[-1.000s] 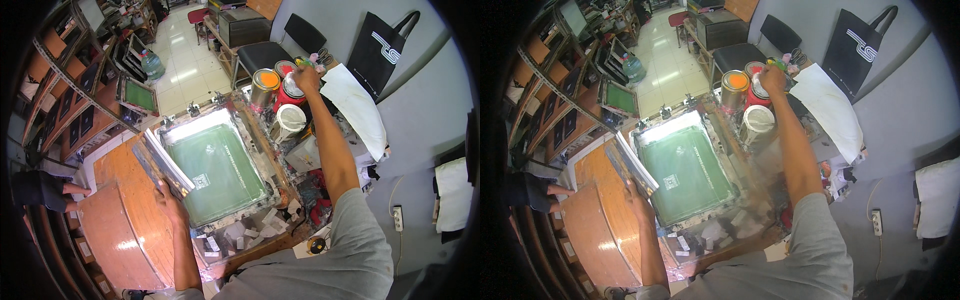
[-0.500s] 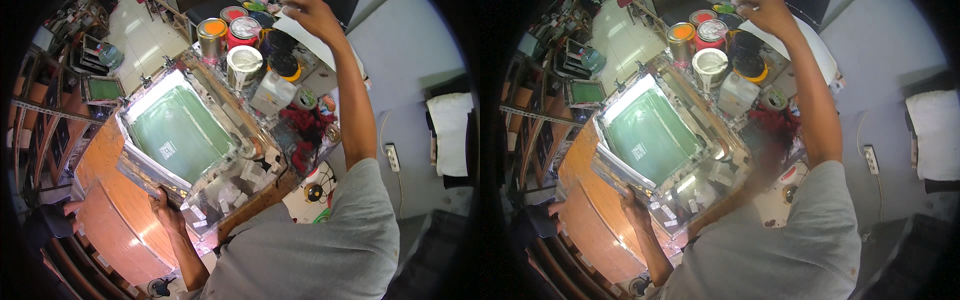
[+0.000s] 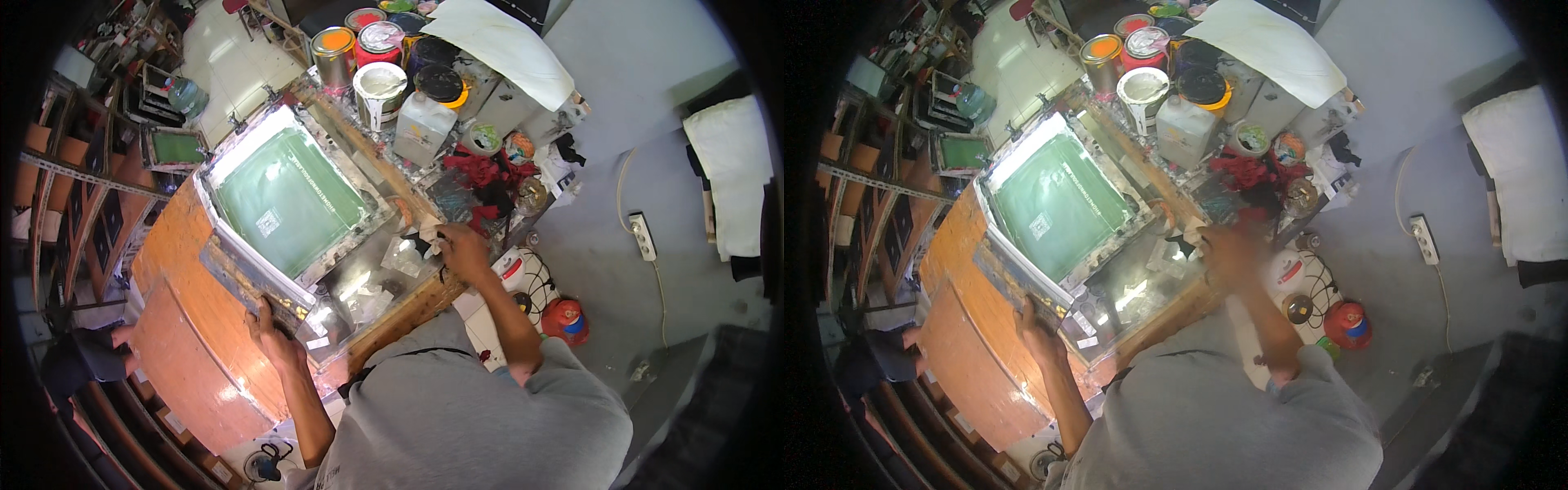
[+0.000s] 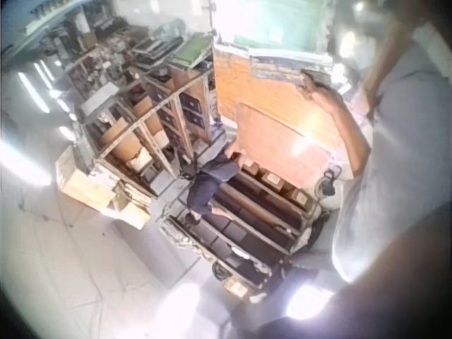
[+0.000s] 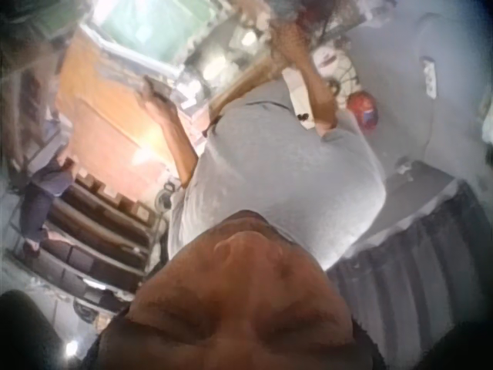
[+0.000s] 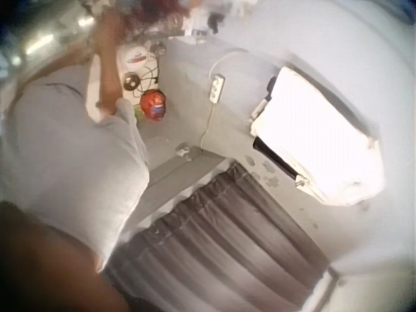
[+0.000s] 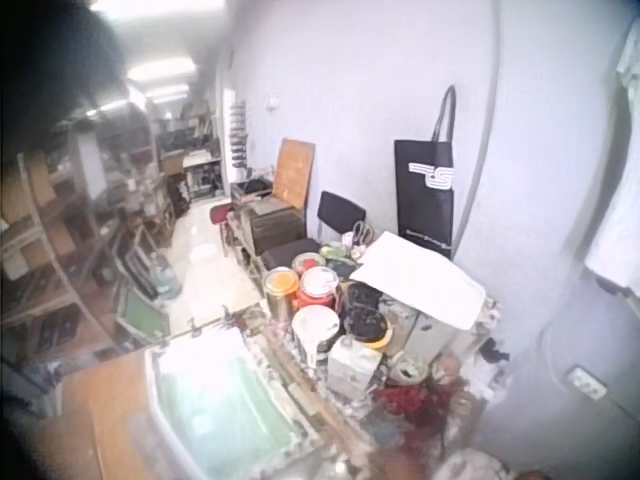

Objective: The person spreads ink over a screen with a squeegee, wipes the mesh and frame with a cloth, and then lifts the frame to store it on a rack.

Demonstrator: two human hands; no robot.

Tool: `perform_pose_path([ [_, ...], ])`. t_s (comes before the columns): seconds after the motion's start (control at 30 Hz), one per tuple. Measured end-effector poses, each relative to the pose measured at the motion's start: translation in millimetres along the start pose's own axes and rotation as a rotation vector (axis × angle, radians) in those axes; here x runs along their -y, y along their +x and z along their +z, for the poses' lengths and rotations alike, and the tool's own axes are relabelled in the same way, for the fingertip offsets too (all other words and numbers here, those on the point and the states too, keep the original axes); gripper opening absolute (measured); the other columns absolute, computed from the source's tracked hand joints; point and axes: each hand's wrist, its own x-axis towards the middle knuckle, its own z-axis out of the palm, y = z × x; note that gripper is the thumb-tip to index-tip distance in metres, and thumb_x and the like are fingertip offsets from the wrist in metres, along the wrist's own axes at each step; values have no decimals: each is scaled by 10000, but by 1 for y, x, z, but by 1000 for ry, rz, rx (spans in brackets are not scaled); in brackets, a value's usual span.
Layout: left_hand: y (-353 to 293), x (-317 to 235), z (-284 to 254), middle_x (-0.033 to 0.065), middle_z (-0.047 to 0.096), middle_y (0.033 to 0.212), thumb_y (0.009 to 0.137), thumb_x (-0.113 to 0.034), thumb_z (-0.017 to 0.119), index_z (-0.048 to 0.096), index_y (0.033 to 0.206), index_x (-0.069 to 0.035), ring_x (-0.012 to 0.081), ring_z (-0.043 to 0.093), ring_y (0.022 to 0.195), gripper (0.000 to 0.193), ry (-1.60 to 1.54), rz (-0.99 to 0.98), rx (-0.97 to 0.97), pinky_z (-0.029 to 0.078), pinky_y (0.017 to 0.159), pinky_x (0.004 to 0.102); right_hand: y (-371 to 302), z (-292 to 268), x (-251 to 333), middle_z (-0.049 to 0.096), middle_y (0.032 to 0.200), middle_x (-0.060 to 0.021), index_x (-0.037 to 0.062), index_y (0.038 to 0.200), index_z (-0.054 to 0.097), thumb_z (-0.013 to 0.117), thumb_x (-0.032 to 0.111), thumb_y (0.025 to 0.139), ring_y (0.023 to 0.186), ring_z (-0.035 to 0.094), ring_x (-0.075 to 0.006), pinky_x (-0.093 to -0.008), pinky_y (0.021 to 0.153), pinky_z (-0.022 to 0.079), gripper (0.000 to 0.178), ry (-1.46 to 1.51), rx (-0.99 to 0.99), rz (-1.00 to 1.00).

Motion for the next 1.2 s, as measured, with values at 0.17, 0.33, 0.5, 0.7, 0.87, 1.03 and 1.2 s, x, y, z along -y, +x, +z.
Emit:
perform_pose_path([
  [0.17,-18,-2,-4,108,619,1201,1001,-178,591,522,1268,-5,184,608,1053,325,-20,10,-66,504,914,333,31,-17,-27,685,1061,-188,36,1126,693,656,27,818,981,650,-380,-440,844,519,310,-104,-368,50],
  [0.33,-22,2,-4,127,612,1225,1012,-177,574,504,1294,26,196,608,1075,354,5,4,-62,503,929,341,91,-53,-63,685,1058,-198,50,1120,697,660,35,833,992,650,-393,-442,843,523,290,-128,-420,101],
  [0.5,-25,-1,8,127,621,1211,1010,-167,575,501,1291,27,197,617,1055,349,-4,-5,-55,518,905,334,107,-8,-115,688,981,-220,47,1034,721,682,70,851,866,677,-380,-430,769,539,188,-146,-88,138],
  [0.7,-28,5,9,125,607,1216,1002,-188,580,510,1285,21,216,603,1092,359,0,-1,-71,502,937,358,129,-57,-65,695,832,-189,35,1033,717,638,37,900,613,663,-229,-361,632,527,155,245,-40,145],
  [0.87,-32,5,17,125,608,1209,1001,-197,585,512,1278,16,212,605,1081,357,23,12,-60,505,926,357,118,-94,-80,707,901,-178,37,1037,713,666,83,845,787,674,-309,-407,742,529,203,140,-101,147],
  [1.03,-34,11,20,106,639,1148,1002,-210,604,546,1192,-18,176,632,986,276,9,35,-57,534,848,316,51,-43,-82,680,957,-109,49,946,719,713,61,784,859,667,-307,-399,765,534,163,-208,-141,32],
  [1.2,-37,16,13,87,656,1082,993,-226,631,562,1166,-19,145,628,951,279,100,46,-45,519,832,285,54,-49,-75,643,970,-54,31,843,704,737,90,800,864,638,-260,-360,754,506,80,-44,-436,-66],
])
